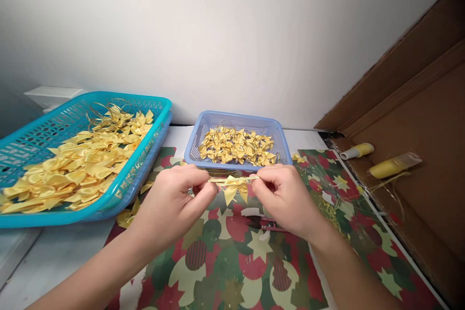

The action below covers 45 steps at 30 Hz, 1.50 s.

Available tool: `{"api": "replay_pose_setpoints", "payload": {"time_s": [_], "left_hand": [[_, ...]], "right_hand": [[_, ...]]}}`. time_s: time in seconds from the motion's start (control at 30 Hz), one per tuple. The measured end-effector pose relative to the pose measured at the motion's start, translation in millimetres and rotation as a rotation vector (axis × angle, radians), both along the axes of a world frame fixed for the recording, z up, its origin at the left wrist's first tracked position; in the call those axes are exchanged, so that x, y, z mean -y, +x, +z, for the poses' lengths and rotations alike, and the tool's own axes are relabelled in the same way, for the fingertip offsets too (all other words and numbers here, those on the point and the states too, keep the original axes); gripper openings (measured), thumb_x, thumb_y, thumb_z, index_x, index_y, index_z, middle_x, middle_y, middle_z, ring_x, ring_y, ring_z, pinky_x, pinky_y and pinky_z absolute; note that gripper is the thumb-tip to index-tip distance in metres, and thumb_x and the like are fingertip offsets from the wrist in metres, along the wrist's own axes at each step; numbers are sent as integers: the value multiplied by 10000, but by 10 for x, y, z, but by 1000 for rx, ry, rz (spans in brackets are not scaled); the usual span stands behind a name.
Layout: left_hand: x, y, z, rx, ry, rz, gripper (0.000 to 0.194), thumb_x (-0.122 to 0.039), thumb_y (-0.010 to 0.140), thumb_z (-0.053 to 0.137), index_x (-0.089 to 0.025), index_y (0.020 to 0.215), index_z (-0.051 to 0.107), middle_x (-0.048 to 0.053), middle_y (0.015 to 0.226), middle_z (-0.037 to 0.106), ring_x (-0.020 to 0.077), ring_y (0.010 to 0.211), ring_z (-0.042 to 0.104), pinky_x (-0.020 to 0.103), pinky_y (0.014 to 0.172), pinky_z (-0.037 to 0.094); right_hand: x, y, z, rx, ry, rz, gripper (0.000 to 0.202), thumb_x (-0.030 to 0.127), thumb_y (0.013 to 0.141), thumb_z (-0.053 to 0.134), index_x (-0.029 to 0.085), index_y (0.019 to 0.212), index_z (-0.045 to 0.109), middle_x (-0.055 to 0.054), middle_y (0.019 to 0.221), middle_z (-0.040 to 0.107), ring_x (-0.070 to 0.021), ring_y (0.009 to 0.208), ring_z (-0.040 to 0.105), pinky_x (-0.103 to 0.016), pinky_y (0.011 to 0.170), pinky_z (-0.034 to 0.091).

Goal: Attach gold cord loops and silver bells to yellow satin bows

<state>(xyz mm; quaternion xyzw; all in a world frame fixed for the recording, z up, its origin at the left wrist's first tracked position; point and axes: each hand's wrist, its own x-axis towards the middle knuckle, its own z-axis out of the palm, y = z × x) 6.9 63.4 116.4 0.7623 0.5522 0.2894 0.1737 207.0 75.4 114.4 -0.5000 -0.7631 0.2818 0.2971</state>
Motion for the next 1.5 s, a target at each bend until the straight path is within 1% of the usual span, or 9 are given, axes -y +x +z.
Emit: {"api": "replay_pose_setpoints", "payload": {"time_s": [0.37, 0.63, 0.8, 0.97, 1.1, 1.23, 1.3, 1.37, 1.5], "left_hand": [[59, 41, -21, 219, -110, -152, 321, -301, 898, 420, -194, 598, 463, -37, 541, 505, 119, 517, 458, 224, 504, 339], [110, 82, -7, 100, 26, -151, 253, -272, 872, 468, -201, 630, 474, -24, 590, 528, 135, 559, 472, 244, 542, 350], [87, 83, -35, 46, 98, -75, 290, -200, 854, 455, -191, 575, 380, -43, 529, 431, 113, 514, 410, 232, 508, 297], [64, 87, -26, 29, 40, -28, 291, -193, 817, 457, -187, 543, 362, -50, 493, 397, 102, 481, 357, 236, 492, 269], [52, 113, -61, 141, -113, -37, 294, -226, 824, 455, -189, 544, 374, -50, 507, 393, 107, 503, 363, 235, 495, 268], [36, 195, -256, 521, -525, -120, 254, -274, 833, 449, -193, 596, 410, -53, 531, 453, 102, 502, 458, 216, 503, 334], [33, 244, -382, 712, -693, -105, 255, -263, 795, 522, -204, 619, 348, -77, 518, 449, 81, 453, 472, 198, 489, 349], [38, 283, -485, 832, -777, -111, 247, -246, 789, 568, -209, 686, 346, -88, 523, 488, 71, 431, 483, 181, 479, 351], [62, 325, -592, 920, -845, -133, 142, -258, 849, 562, -210, 938, 462, -77, 568, 556, 84, 494, 542, 185, 532, 419]], "right_hand": [[48, -74, 13, -160, -92, 143, 393, 274, 938, 419, 186, 555, 415, 34, 557, 422, -97, 555, 401, -242, 534, 299], [55, -99, 11, -163, -29, 166, 380, 237, 930, 420, 185, 555, 451, 27, 567, 470, -104, 574, 446, -242, 571, 330], [54, -99, -19, -123, 48, 72, 379, 186, 888, 449, 185, 510, 422, 41, 502, 403, -97, 522, 395, -245, 531, 292], [41, -77, -23, -69, 92, -54, 392, 161, 861, 463, 182, 473, 410, 49, 465, 357, -87, 474, 338, -257, 494, 247], [16, -38, 54, 7, -3, 27, 394, 180, 879, 458, 181, 488, 411, 50, 478, 366, -87, 481, 340, -255, 495, 247], [6, 106, 124, 143, -241, 295, 280, 295, 880, 554, 189, 622, 538, 32, 630, 543, -104, 590, 475, -237, 539, 310], [31, 234, 71, 282, -272, 253, 183, 329, 795, 671, 199, 710, 577, 9, 739, 613, -140, 680, 530, -246, 572, 332], [91, 380, -56, 477, -261, 123, 248, 339, 693, 766, 195, 730, 567, -27, 799, 625, -190, 744, 541, -270, 598, 342], [288, 605, -372, 625, -269, 48, 238, 267, 722, 761, 202, 784, 541, -39, 893, 610, -228, 846, 550, -316, 715, 399]]}}
